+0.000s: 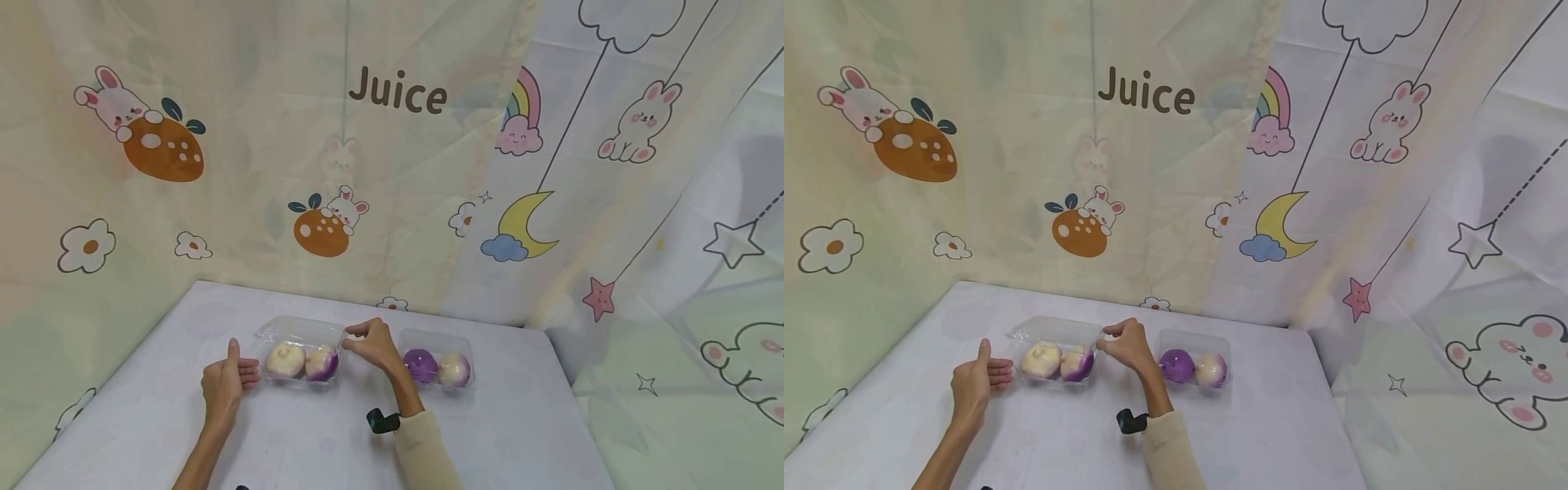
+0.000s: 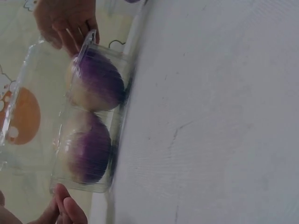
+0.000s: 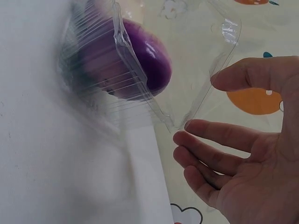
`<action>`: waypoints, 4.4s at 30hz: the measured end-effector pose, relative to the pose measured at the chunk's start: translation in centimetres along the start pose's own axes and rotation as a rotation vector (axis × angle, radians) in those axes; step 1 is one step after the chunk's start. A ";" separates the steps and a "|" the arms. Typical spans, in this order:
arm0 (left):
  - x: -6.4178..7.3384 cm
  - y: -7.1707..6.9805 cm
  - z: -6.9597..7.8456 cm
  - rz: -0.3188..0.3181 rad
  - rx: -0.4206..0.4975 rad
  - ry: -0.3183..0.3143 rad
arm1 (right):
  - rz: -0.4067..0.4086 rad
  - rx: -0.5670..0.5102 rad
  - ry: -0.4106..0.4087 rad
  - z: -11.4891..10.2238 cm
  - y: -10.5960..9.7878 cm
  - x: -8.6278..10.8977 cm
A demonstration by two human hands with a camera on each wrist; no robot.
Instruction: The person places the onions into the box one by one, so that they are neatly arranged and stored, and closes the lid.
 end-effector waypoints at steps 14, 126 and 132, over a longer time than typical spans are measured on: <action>-0.5 -0.3 0.8 -0.073 0.007 -0.076 | -0.008 0.035 -0.026 -0.1 0.1 0.2; -0.8 -0.6 -2.0 -0.332 0.132 -0.179 | -0.448 -0.490 0.148 2.8 3.9 4.1; -0.8 -0.5 -2.0 -0.361 0.204 -0.211 | -0.413 -0.488 0.161 3.0 3.9 4.0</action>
Point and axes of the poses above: each hand's wrist, its own x-axis away from the middle knuckle, its own y-axis out of the palm, z = x × y, the point moved 4 cm from there along -x, towards the middle knuckle, and after that the axes turned 6 degrees about -z, right-handed, at the moved point
